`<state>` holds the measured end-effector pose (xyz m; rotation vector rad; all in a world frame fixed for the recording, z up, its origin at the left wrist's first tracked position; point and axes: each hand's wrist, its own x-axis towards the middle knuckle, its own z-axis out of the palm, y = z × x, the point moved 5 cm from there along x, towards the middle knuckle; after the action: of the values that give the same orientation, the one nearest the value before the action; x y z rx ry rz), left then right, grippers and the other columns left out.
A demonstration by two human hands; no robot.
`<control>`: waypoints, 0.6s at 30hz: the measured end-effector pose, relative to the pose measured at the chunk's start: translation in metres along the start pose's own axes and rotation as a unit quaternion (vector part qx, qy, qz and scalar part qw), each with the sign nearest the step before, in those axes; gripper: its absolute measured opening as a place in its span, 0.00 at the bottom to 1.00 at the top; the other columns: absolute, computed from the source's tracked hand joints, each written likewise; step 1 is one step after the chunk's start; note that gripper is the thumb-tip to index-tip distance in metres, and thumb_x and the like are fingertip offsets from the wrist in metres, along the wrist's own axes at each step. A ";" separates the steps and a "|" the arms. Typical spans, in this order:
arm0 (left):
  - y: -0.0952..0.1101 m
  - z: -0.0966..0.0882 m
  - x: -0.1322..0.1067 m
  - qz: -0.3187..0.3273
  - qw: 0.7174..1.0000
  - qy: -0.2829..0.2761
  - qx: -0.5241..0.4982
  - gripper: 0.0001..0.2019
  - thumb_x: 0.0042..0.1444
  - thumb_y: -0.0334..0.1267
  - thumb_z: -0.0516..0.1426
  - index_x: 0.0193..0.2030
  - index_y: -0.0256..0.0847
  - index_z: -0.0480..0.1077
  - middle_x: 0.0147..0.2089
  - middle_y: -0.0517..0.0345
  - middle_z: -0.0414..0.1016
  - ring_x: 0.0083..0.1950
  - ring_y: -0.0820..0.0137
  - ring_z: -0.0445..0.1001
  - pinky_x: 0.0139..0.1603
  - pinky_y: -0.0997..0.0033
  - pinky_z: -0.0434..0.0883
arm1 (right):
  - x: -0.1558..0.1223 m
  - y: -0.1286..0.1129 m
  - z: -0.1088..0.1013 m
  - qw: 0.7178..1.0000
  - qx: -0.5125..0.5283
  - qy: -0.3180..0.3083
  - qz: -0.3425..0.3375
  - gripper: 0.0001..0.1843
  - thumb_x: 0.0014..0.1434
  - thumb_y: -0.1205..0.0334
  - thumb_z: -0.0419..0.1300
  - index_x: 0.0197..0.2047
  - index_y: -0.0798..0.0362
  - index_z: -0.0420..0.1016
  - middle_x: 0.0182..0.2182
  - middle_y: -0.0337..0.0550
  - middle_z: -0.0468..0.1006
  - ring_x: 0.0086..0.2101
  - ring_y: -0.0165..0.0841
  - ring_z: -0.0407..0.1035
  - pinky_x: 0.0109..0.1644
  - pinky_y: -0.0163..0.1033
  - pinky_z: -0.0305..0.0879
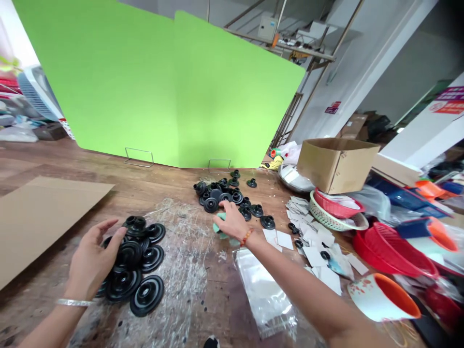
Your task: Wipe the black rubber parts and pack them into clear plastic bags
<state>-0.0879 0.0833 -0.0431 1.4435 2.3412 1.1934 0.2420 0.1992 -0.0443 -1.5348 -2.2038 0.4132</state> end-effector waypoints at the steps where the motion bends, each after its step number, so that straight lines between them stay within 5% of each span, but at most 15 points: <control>1: 0.005 -0.005 -0.008 -0.006 1.000 0.010 0.006 0.21 0.56 0.48 0.54 0.53 0.39 0.67 0.52 0.49 0.72 0.51 0.56 0.72 0.54 0.57 0.68 | 0.010 -0.003 0.005 0.999 -0.032 0.000 0.006 0.30 0.55 0.52 0.58 0.59 0.51 0.58 0.48 0.50 0.64 0.39 0.37 0.68 0.41 0.40 0.62; 3: 0.020 -0.013 -0.030 0.014 1.000 0.028 -0.007 0.20 0.56 0.48 0.54 0.51 0.39 0.67 0.53 0.48 0.70 0.55 0.54 0.69 0.58 0.53 0.64 | 0.028 -0.008 0.016 0.995 -0.101 -0.018 0.012 0.38 0.54 0.46 0.59 0.63 0.46 0.52 0.51 0.53 0.62 0.40 0.40 0.70 0.41 0.41 0.63; 5: 0.043 -0.017 -0.059 0.089 0.993 0.040 -0.065 0.16 0.55 0.47 0.55 0.46 0.40 0.69 0.51 0.50 0.70 0.56 0.56 0.67 0.62 0.54 0.59 | 0.043 -0.013 0.027 0.990 -0.134 -0.045 0.012 0.32 0.57 0.50 0.58 0.62 0.46 0.55 0.51 0.53 0.65 0.41 0.41 0.71 0.41 0.40 0.63; 7: 0.059 -0.003 -0.087 0.090 0.981 -0.066 -0.158 0.12 0.54 0.47 0.57 0.40 0.42 0.71 0.52 0.51 0.70 0.56 0.58 0.67 0.62 0.59 0.59 | 0.051 -0.015 0.032 0.990 -0.127 -0.063 0.012 0.23 0.59 0.58 0.56 0.57 0.49 0.62 0.48 0.53 0.70 0.42 0.41 0.72 0.41 0.39 0.64; 11: 0.072 0.035 -0.124 -0.105 0.892 -0.277 -0.340 0.18 0.51 0.50 0.59 0.45 0.42 0.71 0.49 0.50 0.74 0.51 0.59 0.72 0.53 0.64 0.68 | 0.038 -0.021 0.028 0.993 -0.087 -0.082 -0.012 0.16 0.58 0.63 0.53 0.51 0.51 0.69 0.42 0.51 0.76 0.41 0.40 0.72 0.42 0.38 0.63; 15: 0.078 0.060 -0.129 -0.269 0.796 -0.276 -0.467 0.26 0.50 0.49 0.62 0.54 0.41 0.66 0.56 0.45 0.69 0.54 0.60 0.71 0.55 0.63 0.68 | -0.013 -0.037 0.017 0.988 0.010 -0.128 -0.091 0.14 0.54 0.65 0.55 0.44 0.48 0.73 0.38 0.38 0.78 0.37 0.32 0.71 0.41 0.32 0.63; 18: 0.084 0.085 -0.133 -0.317 0.740 -0.308 -0.507 0.24 0.52 0.47 0.61 0.53 0.39 0.66 0.52 0.44 0.72 0.48 0.62 0.74 0.52 0.62 0.70 | -0.048 -0.043 0.014 0.968 0.144 -0.153 -0.137 0.15 0.49 0.68 0.54 0.40 0.50 0.75 0.34 0.36 0.78 0.35 0.31 0.70 0.40 0.32 0.62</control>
<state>0.0825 0.0413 -0.0786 0.4386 1.1421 1.1713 0.2147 0.1393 -0.0446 -1.0534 -2.4109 0.8855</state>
